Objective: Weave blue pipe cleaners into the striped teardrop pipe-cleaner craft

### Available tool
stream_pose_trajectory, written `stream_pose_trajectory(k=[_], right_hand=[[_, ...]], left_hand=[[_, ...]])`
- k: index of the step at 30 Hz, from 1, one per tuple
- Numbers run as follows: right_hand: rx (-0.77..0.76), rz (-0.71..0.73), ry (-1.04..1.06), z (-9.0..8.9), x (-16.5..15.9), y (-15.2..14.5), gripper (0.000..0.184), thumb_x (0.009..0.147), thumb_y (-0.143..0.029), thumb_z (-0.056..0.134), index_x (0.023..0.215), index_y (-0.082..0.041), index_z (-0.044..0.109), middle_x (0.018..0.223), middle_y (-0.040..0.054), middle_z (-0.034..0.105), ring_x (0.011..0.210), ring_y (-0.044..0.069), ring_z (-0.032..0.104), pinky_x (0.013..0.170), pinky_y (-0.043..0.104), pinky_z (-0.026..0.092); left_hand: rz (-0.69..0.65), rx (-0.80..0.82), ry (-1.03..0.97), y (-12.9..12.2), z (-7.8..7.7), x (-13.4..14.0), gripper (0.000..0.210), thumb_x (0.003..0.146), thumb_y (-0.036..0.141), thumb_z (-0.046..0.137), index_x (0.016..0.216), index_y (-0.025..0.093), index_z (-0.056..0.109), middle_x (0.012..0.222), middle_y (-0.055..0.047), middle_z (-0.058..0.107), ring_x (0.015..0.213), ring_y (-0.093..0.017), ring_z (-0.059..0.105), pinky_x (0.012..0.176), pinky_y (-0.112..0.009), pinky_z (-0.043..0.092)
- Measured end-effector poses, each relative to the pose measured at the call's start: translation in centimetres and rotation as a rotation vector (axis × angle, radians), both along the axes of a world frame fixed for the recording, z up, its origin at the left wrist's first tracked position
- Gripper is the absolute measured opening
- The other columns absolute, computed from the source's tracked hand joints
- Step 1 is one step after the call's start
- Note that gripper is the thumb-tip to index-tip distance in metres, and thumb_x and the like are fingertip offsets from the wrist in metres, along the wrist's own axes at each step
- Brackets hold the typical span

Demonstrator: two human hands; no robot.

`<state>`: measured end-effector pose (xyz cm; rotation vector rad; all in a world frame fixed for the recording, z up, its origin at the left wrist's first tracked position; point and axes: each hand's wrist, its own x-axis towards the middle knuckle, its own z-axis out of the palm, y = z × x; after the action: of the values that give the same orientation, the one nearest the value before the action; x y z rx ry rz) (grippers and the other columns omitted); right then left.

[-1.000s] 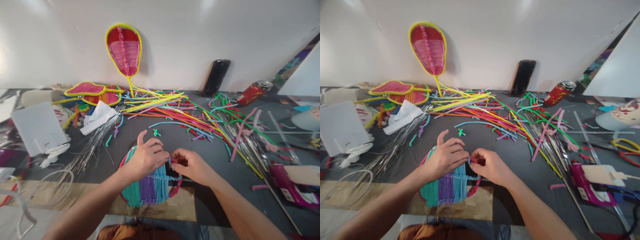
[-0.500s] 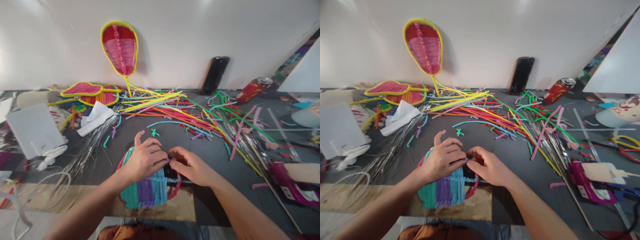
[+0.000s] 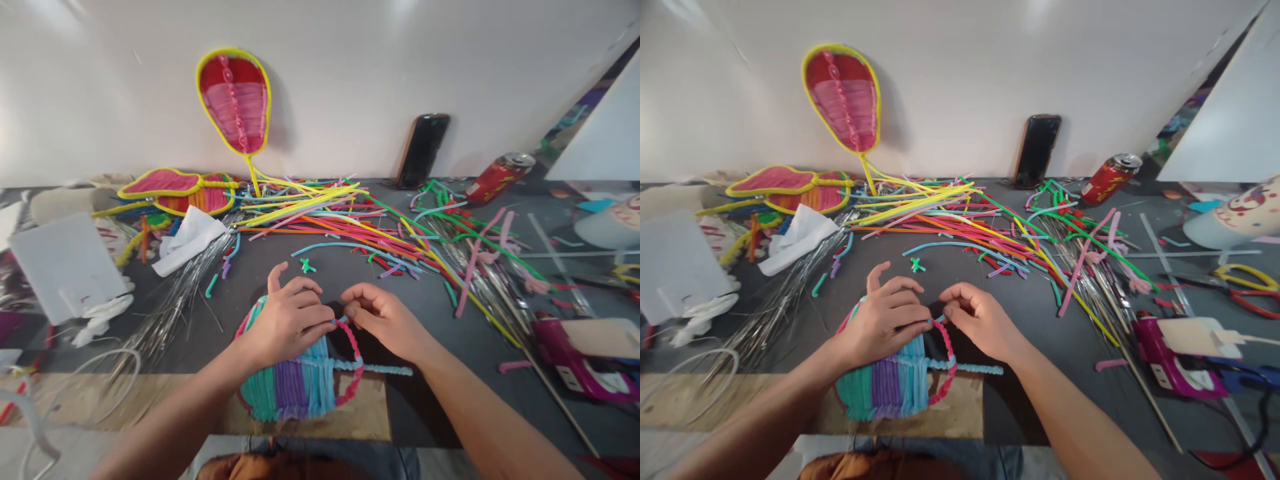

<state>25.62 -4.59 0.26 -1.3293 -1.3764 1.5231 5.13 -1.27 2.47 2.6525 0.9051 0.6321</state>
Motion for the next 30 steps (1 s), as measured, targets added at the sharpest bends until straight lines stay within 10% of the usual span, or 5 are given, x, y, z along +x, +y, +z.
stream_pose_trajectory(k=[6, 12, 21, 30], right_hand=[[0.527, -0.131, -0.317, 0.3, -0.6, -1.0, 0.011, 0.086, -0.023, 0.056, 0.095, -0.022, 0.061, 0.082, 0.0031, 0.069, 0.076, 0.015, 0.066, 0.071, 0.028, 0.052], [1.011, 0.123, -0.444, 0.2, -0.3, -1.1, 0.023, 0.086, -0.015, 0.057, 0.108, -0.023, 0.060, 0.083, 0.0038, 0.072, 0.074, 0.016, 0.064, 0.071, 0.030, 0.052], [0.174, 0.039, -0.150, 0.7, 0.6, -0.3, 0.029, 0.094, -0.040, 0.042, 0.102, -0.020, 0.061, 0.081, 0.0033, 0.069, 0.072, 0.015, 0.065, 0.065, 0.025, 0.050], [-0.019, 0.174, -0.143, 1.2, 0.2, -0.7, 0.027, 0.082, -0.045, 0.059, 0.084, -0.018, 0.065, 0.065, -0.0011, 0.061, 0.057, 0.011, 0.052, 0.052, 0.022, 0.038]], left_hand=[[0.027, 0.027, 0.043, -0.1, -0.2, 0.0, 0.015, 0.087, 0.030, 0.055, 0.080, 0.027, 0.068, 0.073, 0.003, 0.069, 0.099, -0.019, 0.058, 0.108, -0.050, 0.014], [0.084, 0.054, 0.017, -0.2, -0.5, 0.2, 0.012, 0.082, 0.023, 0.058, 0.077, 0.026, 0.068, 0.068, 0.005, 0.067, 0.094, -0.018, 0.060, 0.108, -0.052, 0.011], [0.071, 0.085, -0.002, 0.0, -0.3, 0.0, 0.013, 0.085, 0.029, 0.058, 0.078, 0.027, 0.068, 0.075, 0.004, 0.069, 0.096, -0.018, 0.059, 0.109, -0.049, 0.015], [0.034, 0.102, 0.006, -0.2, -0.5, 0.1, 0.014, 0.087, 0.030, 0.056, 0.080, 0.026, 0.067, 0.070, 0.004, 0.067, 0.096, -0.018, 0.059, 0.108, -0.049, 0.015]])
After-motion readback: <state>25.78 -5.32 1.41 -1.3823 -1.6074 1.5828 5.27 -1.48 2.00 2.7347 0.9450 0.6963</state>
